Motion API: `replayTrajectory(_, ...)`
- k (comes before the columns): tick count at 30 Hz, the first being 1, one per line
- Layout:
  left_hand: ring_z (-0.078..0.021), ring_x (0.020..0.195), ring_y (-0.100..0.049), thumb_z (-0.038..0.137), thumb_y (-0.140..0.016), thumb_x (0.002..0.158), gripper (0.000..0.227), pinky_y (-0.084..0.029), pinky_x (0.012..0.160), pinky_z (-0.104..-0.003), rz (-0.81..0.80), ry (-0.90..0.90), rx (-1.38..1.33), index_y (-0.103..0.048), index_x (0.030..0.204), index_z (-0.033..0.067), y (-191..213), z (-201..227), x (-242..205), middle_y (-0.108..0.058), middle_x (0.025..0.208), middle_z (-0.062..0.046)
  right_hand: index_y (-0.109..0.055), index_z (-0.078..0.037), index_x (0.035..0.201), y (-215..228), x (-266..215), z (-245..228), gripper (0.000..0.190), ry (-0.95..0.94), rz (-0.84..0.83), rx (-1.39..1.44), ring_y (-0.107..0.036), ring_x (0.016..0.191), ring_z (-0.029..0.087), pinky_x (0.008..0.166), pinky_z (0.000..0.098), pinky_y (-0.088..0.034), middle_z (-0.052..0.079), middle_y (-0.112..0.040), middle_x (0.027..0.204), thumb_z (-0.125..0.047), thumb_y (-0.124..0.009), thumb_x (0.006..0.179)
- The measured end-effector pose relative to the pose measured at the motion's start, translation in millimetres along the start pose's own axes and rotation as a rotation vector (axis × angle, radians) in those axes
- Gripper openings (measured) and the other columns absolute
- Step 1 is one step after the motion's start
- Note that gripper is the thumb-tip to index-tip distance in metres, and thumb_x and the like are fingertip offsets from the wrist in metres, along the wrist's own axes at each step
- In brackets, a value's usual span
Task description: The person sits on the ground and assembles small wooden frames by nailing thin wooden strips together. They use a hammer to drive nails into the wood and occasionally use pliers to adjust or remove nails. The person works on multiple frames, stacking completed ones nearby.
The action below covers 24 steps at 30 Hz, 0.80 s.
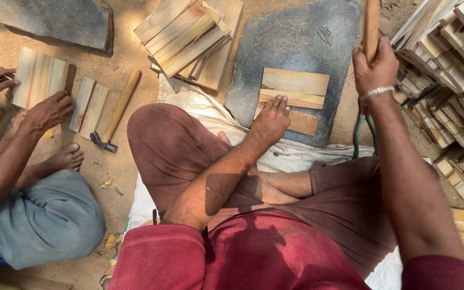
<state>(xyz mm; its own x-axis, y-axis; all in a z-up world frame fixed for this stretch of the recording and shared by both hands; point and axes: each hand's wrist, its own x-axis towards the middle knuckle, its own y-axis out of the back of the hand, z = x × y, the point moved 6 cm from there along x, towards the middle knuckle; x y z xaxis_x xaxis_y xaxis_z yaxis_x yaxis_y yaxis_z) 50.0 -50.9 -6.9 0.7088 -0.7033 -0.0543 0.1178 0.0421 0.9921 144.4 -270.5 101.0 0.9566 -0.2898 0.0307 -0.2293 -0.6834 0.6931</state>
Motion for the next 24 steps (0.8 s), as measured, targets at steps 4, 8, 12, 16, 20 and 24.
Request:
replayTrajectory(4, -0.0392, 0.140, -0.049, 0.016, -0.053, 0.096, 0.041, -0.035, 0.118, -0.047, -0.035, 0.009, -0.009, -0.065, 0.129, -0.0057, 6, 3, 0, -0.053, 0.147, -0.030, -0.057, -0.009, 0.124, -17, 25, -4, 0.022, -0.046, -0.501, -0.779, -0.068, 0.067, 0.028, 0.057, 0.0406, -0.058, 0.019, -0.070, 0.087, -0.017, -0.063, 0.104)
replayTrajectory(8, -0.0381, 0.138, -0.051, 0.015, -0.055, 0.091, 0.042, -0.036, 0.118, -0.047, 0.050, 0.011, -0.007, -0.069, 0.125, -0.0053, 6, 1, -1, -0.056, 0.144, -0.029, -0.060, -0.012, 0.128, -12, 42, -8, 0.026, -0.005, -0.463, -0.529, -0.073, 0.082, 0.028, 0.073, 0.0414, -0.063, 0.015, -0.072, 0.100, -0.020, -0.059, 0.103)
replayTrajectory(12, -0.0403, 0.137, -0.053, 0.015, -0.056, 0.094, 0.040, -0.038, 0.117, -0.048, 0.077, 0.015, -0.025, -0.070, 0.124, -0.0070, -7, 6, -12, -0.057, 0.143, -0.031, -0.064, -0.005, 0.120, -14, 43, 19, 0.022, -0.004, -0.455, -0.762, -0.068, 0.084, 0.036, 0.076, 0.0521, -0.056, 0.023, -0.072, 0.094, -0.022, -0.062, 0.106)
replayTrajectory(16, -0.0396, 0.136, -0.053, 0.018, -0.058, 0.089, 0.041, -0.038, 0.116, -0.049, 0.124, 0.026, -0.008, -0.071, 0.120, -0.0050, 11, 7, -11, -0.058, 0.142, -0.029, -0.065, -0.012, 0.119, -10, 8, 32, 0.025, 0.014, -0.822, -0.798, -0.072, 0.080, 0.028, 0.077, 0.0458, -0.061, 0.014, -0.075, 0.093, -0.026, -0.068, 0.098)
replayTrajectory(20, -0.0358, 0.148, -0.043, 0.013, -0.064, 0.091, 0.043, -0.037, 0.117, -0.057, 0.211, 0.135, -0.190, -0.063, 0.132, -0.0014, 37, 1, -31, -0.048, 0.155, -0.024, -0.059, -0.008, 0.116, -17, -89, 55, 0.027, -0.307, -0.342, -0.046, -0.070, 0.071, 0.018, 0.065, 0.0385, -0.059, 0.008, -0.071, 0.087, -0.022, -0.069, 0.096)
replayTrajectory(24, -0.0514, 0.138, -0.029, 0.013, -0.079, 0.068, 0.087, -0.033, 0.108, -0.057, 0.036, 0.497, -0.518, -0.045, 0.147, 0.0005, 48, -14, -55, -0.017, 0.157, -0.038, -0.064, -0.007, 0.101, -61, -187, 83, 0.019, -0.423, -0.131, 0.538, -0.053, 0.073, 0.009, 0.065, 0.0267, -0.045, -0.002, -0.061, 0.083, -0.021, -0.075, 0.095)
